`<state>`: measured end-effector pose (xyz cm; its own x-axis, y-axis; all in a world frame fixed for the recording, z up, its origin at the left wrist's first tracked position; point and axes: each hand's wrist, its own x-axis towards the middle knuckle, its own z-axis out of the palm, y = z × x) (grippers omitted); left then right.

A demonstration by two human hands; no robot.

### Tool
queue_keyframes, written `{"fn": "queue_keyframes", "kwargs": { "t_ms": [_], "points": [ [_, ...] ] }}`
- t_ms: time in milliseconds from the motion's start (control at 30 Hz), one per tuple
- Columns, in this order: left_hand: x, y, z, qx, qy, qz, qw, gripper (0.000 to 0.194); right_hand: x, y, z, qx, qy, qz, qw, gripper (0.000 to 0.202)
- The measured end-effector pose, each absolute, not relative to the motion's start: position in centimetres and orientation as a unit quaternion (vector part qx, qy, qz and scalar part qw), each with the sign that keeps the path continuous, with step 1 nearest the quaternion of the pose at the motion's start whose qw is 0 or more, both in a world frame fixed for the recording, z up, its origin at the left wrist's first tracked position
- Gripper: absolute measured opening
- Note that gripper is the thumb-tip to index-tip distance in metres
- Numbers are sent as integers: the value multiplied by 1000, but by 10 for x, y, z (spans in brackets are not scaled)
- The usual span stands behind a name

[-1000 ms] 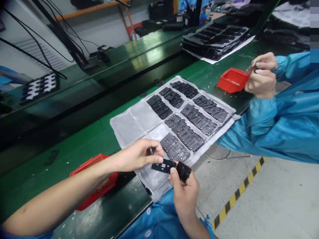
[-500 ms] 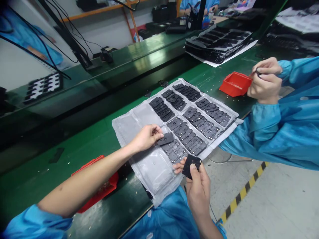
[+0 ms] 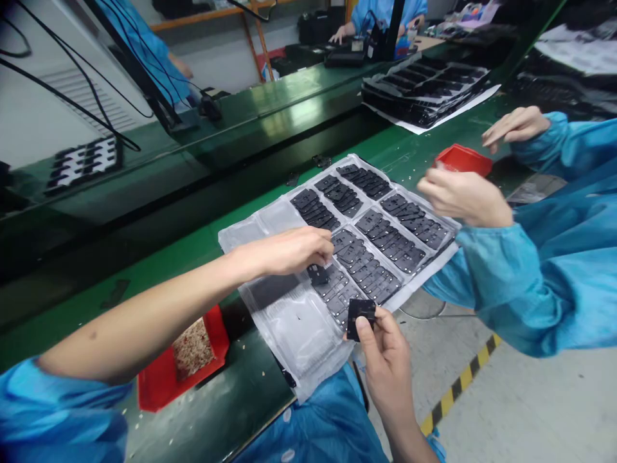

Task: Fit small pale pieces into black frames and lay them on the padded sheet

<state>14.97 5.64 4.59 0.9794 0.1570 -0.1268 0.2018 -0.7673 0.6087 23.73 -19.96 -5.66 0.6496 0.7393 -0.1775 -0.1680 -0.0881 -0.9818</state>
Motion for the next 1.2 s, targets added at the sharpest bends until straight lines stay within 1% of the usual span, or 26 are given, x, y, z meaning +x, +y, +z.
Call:
{"fn": "queue_keyframes", "kwargs": {
  "t_ms": [100, 167, 267, 333, 400, 467, 533, 600, 667, 733, 833, 900, 967, 1033, 1167, 1200],
  "points": [
    [174, 46, 45, 958, 52, -102, 263, 35, 237, -199, -48, -653, -224, 348, 634, 35],
    [183, 40, 40, 964, 35, -122, 235, 38, 236, -199, -45, -668, -224, 336, 625, 36],
    [174, 36, 36, 970, 14, -91, 224, 30, 236, -199, -44, -681, -216, 327, 619, 38],
    [153, 32, 38, 970, 37, -49, 237, 21, 234, -196, -45, -681, -203, 327, 623, 38],
    [128, 22, 39, 945, 103, -8, 310, 10, 229, -189, -46, -672, -189, 330, 636, 37],
    [106, 6, 36, 883, 179, 19, 433, 17, 220, -179, -44, -649, -180, 350, 652, 37],
    [88, -8, 31, 806, 243, 34, 539, 19, 209, -168, -41, -622, -186, 385, 656, 37],
    [76, -14, 25, 749, 283, 42, 597, 19, 200, -161, -38, -606, -211, 415, 645, 36],
    [69, -9, 22, 731, 297, 48, 613, 19, 197, -158, -38, -605, -245, 421, 630, 33],
    [70, 7, 22, 750, 290, 46, 592, 16, 199, -160, -39, -623, -276, 400, 613, 33],
    [86, 39, 18, 823, 287, 31, 488, 10, 211, -165, -43, -675, -307, 323, 589, 32],
    [105, 57, 11, 859, 289, 13, 423, 11, 220, -168, -44, -703, -330, 263, 572, 28],
    [124, 68, 2, 875, 291, -3, 388, 16, 227, -171, -44, -719, -362, 209, 556, 23],
    [137, 72, -6, 885, 298, -5, 358, 17, 233, -172, -43, -727, -397, 163, 536, 20],
    [135, 62, -5, 908, 300, 19, 292, 4, 239, -172, -43, -725, -464, 83, 502, 17],
    [130, 56, -3, 916, 286, 24, 281, 7, 240, -172, -45, -723, -479, 69, 493, 17]
  ]
}}
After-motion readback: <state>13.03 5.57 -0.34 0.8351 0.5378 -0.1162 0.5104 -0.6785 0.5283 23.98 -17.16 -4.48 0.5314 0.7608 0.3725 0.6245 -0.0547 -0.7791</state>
